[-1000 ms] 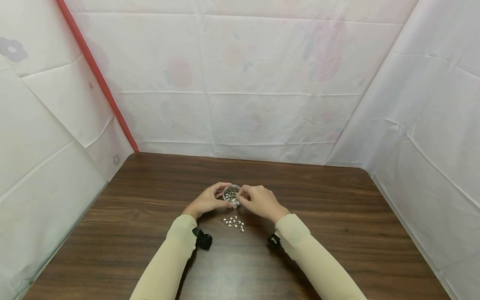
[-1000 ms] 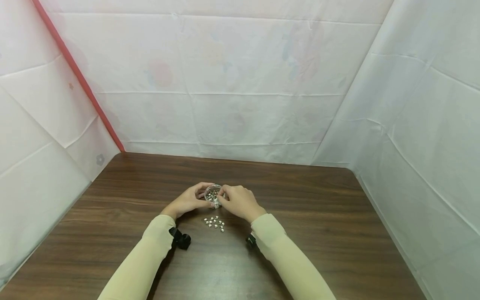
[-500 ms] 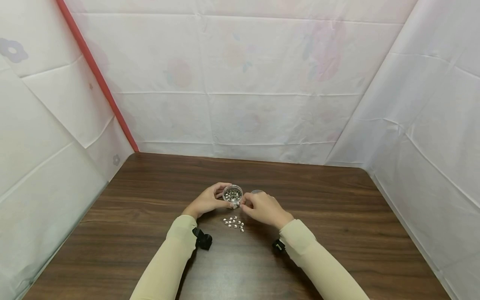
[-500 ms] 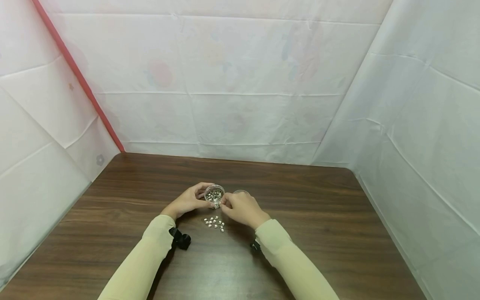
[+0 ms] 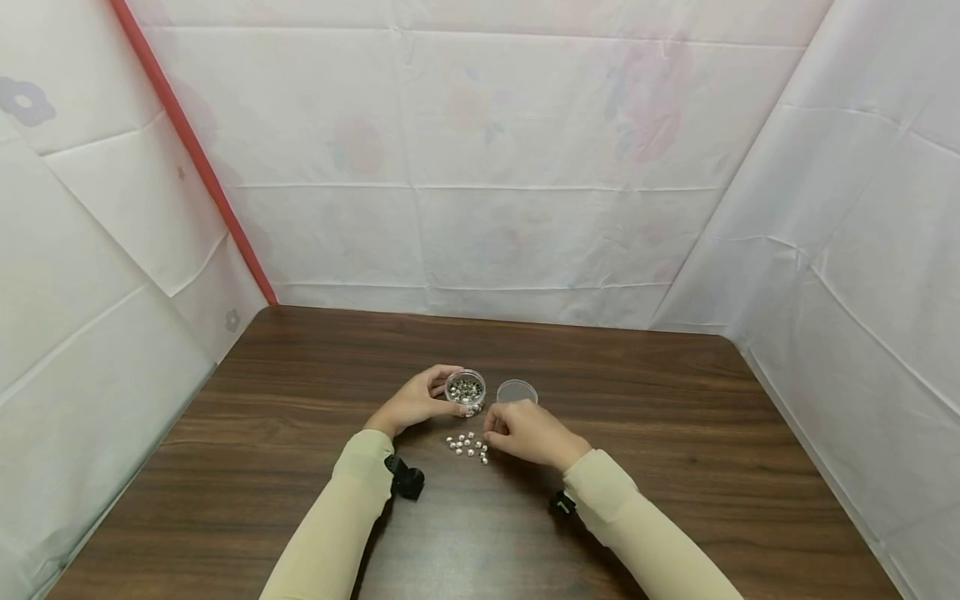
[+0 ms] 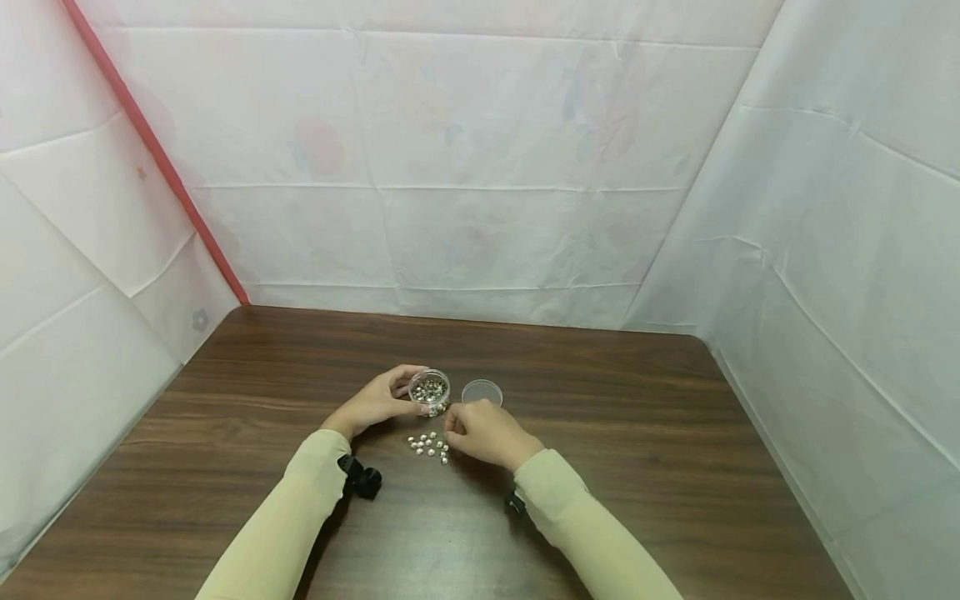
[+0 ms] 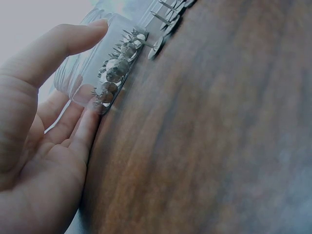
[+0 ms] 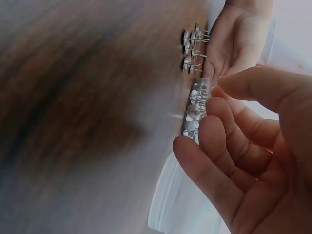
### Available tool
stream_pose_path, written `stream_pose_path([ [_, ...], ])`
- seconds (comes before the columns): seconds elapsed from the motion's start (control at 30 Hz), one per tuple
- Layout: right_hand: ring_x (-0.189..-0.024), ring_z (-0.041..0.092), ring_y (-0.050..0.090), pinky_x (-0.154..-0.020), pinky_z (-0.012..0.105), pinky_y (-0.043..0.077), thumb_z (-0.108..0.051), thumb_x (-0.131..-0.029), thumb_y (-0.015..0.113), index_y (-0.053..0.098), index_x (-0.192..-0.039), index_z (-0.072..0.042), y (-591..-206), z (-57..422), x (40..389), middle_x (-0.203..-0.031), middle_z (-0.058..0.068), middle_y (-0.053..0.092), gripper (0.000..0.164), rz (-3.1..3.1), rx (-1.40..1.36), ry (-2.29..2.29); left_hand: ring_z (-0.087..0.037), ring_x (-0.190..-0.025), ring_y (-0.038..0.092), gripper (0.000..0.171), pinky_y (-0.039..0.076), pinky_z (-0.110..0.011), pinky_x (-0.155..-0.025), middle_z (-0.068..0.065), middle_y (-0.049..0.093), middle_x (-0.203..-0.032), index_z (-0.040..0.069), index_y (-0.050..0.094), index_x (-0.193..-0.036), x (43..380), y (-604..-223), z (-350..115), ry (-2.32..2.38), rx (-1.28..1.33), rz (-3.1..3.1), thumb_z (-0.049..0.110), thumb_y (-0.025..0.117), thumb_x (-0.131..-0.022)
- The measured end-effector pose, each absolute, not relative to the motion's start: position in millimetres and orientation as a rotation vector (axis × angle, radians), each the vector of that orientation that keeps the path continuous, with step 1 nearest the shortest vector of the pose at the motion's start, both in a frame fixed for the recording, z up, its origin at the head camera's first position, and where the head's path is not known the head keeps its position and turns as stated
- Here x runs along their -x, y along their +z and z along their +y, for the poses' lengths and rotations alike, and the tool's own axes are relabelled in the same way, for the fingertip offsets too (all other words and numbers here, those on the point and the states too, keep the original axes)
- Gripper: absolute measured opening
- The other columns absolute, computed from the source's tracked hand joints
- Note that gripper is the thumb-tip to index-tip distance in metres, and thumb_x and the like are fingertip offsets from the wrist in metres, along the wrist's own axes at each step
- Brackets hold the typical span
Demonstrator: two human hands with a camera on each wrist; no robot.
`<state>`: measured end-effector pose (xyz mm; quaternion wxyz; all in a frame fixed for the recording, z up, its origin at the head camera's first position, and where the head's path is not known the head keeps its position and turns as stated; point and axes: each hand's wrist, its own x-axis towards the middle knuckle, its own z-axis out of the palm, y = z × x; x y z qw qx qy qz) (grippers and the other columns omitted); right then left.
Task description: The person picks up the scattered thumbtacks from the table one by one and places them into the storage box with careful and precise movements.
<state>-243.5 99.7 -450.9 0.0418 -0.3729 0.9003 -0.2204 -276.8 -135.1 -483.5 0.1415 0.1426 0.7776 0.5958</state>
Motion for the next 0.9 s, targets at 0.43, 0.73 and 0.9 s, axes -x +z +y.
stream_pose_path([
  [0.43, -0.053, -0.001, 0.047, -0.049, 0.018, 0.043, -0.019, -0.083, 0.067, 0.065, -0.079, -0.018, -458.2, 95.6, 239.6, -0.059, -0.012, 0.053, 0.005, 2.75, 1.18, -0.655, -0.019, -0.124, 0.042, 0.071, 0.038, -0.05, -0.104, -0.003, 0.054, -0.128, 0.026, 0.049, -0.131, 284.0, -499.5, -134.8, 1.742, -0.386, 2.265, 0.027, 0.084, -0.068],
  [0.73, -0.053, -0.001, 0.046, -0.048, 0.019, 0.042, -0.022, -0.082, 0.068, 0.065, -0.077, -0.02, -455.8, 93.1, 236.1, -0.059, -0.013, 0.052, 0.006, 2.791, 1.15, -0.563, -0.024, -0.128, 0.036, 0.074, 0.034, -0.05, -0.107, -0.012, 0.047, -0.136, 0.015, 0.043, -0.137, 280.3, -489.3, -134.4, 1.724, -0.404, 2.229, 0.018, 0.08, -0.073],
  [0.9, -0.052, 0.0, 0.045, -0.047, 0.02, 0.041, -0.022, -0.082, 0.067, 0.064, -0.076, -0.021, -457.3, 92.3, 236.1, -0.057, -0.014, 0.05, 0.007, 2.825, 1.161, -0.502, -0.026, -0.129, 0.035, 0.074, 0.034, -0.049, -0.107, -0.014, 0.045, -0.139, 0.01, 0.042, -0.138, 271.4, -472.0, -133.4, 1.701, -0.416, 2.231, 0.017, 0.079, -0.075],
])
